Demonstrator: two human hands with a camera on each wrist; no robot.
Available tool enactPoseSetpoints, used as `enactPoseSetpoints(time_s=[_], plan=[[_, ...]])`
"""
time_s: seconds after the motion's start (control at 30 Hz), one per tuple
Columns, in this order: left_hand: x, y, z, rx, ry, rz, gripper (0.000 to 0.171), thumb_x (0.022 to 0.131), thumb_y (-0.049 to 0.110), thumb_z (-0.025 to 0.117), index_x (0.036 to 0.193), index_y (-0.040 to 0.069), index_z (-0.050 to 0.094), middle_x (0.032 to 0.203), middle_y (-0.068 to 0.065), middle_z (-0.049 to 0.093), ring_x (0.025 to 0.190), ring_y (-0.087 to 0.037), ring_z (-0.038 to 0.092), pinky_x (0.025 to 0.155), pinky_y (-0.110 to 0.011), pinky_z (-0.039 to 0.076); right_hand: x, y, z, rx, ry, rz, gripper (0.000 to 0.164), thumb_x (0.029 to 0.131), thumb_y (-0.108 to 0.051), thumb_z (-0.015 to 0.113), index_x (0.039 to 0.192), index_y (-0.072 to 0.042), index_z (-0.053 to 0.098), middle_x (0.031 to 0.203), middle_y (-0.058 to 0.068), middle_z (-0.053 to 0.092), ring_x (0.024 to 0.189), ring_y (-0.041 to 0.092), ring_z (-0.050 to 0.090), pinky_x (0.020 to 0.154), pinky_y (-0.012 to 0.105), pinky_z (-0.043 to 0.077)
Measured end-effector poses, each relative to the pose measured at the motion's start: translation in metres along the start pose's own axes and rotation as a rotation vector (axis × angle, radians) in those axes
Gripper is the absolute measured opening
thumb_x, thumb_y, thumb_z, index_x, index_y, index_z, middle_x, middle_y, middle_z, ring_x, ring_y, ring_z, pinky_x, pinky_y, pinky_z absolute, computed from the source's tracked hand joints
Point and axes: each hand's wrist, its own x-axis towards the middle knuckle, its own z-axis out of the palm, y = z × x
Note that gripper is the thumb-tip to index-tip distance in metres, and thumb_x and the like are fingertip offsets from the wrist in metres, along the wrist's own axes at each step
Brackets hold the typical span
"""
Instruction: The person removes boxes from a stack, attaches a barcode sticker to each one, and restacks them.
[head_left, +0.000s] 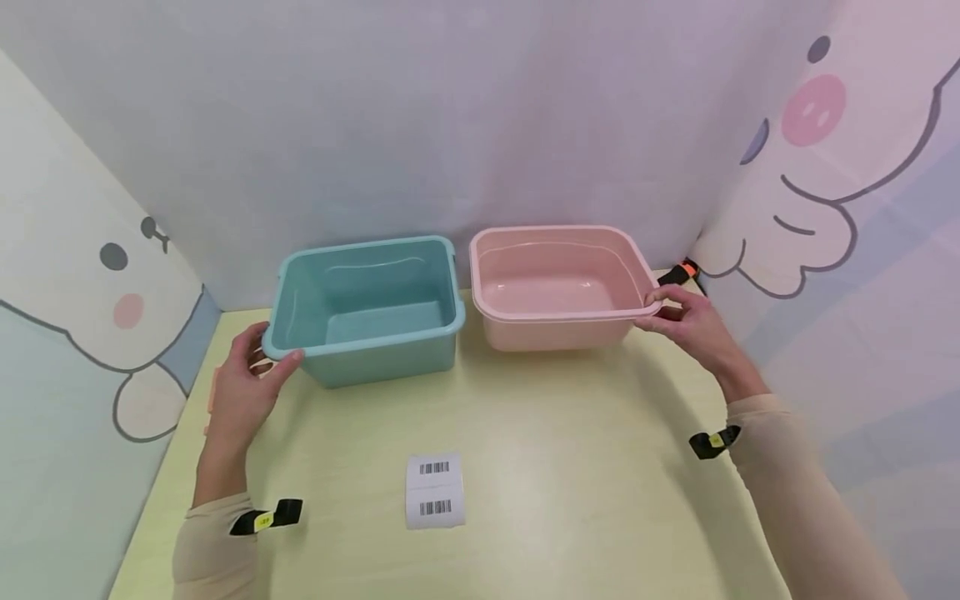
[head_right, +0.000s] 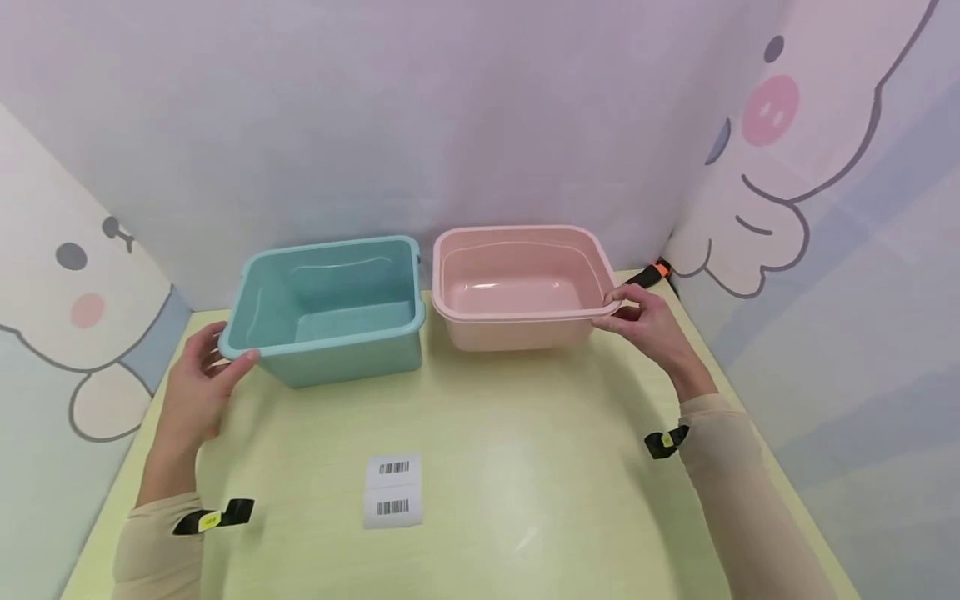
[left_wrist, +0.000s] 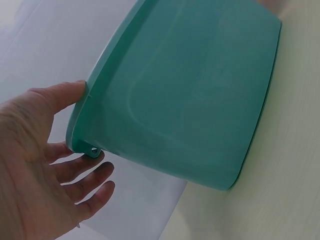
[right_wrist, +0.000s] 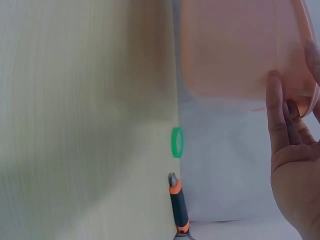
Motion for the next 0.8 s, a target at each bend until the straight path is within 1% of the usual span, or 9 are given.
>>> enactPoseSetpoints(time_s=[0.1,0.2,0.33,0.5,0.6,0.7,0.8], plan=[[-0.001,-0.001,0.0,0.016,-0.001,0.002,0.078,0.102,0.043,0.069,0.166,0.017,0.032,0.157,-0.017,0.048,0.131,-0.032,0.049,0.094,-0.022,0.043,0.001,0.012,0.002,-0.043,-0.038,0.025,0.027,0.091,-0.009,0.084,0.11,-0.004,0.064,0.117,0.002,0.058,0.095,0.005,0.072,0.08,0.02,0.058],[-0.002,-0.001,-0.001,0.022,-0.008,-0.006,0.08,0.102,0.045,0.068,0.167,0.019,0.03,0.16,-0.016,0.046,0.137,-0.037,0.047,0.104,-0.036,0.045,0.002,0.019,0.005,-0.067,-0.053,0.046,0.03,0.091,-0.013,0.085,0.111,-0.004,0.065,0.116,0.002,0.057,0.096,0.007,0.072,0.081,0.021,0.058],[-0.002,0.0,-0.001,0.01,-0.017,-0.001,0.08,0.102,0.045,0.068,0.167,0.018,0.029,0.161,-0.017,0.044,0.141,-0.039,0.044,0.109,-0.045,0.042,0.003,0.024,0.009,-0.071,-0.067,0.076,0.034,0.091,-0.015,0.086,0.114,-0.002,0.064,0.12,0.004,0.054,0.096,0.008,0.071,0.081,0.021,0.058],[-0.002,0.001,-0.001,0.001,-0.024,0.008,0.08,0.102,0.044,0.069,0.167,0.017,0.03,0.161,-0.018,0.044,0.141,-0.039,0.043,0.109,-0.045,0.041,0.003,0.029,0.014,-0.1,-0.082,0.083,0.036,0.092,-0.017,0.085,0.116,-0.002,0.064,0.119,0.004,0.055,0.094,0.009,0.069,0.08,0.02,0.057],[-0.001,0.001,-0.002,-0.005,-0.026,0.006,0.079,0.102,0.043,0.069,0.167,0.018,0.03,0.161,-0.017,0.044,0.141,-0.038,0.044,0.109,-0.041,0.041,0.003,0.027,0.017,-0.129,-0.084,0.085,0.036,0.092,-0.02,0.085,0.115,-0.002,0.064,0.118,0.004,0.056,0.092,0.011,0.069,0.079,0.02,0.056],[0.0,0.0,-0.004,-0.007,-0.028,0.006,0.079,0.102,0.043,0.069,0.167,0.018,0.03,0.161,-0.017,0.045,0.14,-0.038,0.044,0.107,-0.039,0.041,0.005,0.025,0.017,-0.164,-0.089,0.076,0.036,0.093,-0.021,0.084,0.115,-0.002,0.065,0.12,0.007,0.056,0.093,0.013,0.068,0.078,0.02,0.056],[0.001,0.0,-0.006,-0.001,-0.028,0.002,0.079,0.102,0.043,0.069,0.167,0.019,0.03,0.161,-0.017,0.044,0.14,-0.038,0.044,0.108,-0.04,0.041,0.008,0.024,0.019,-0.178,-0.102,0.074,0.036,0.093,-0.022,0.084,0.116,-0.001,0.065,0.121,0.008,0.057,0.098,0.018,0.068,0.079,0.021,0.056]])
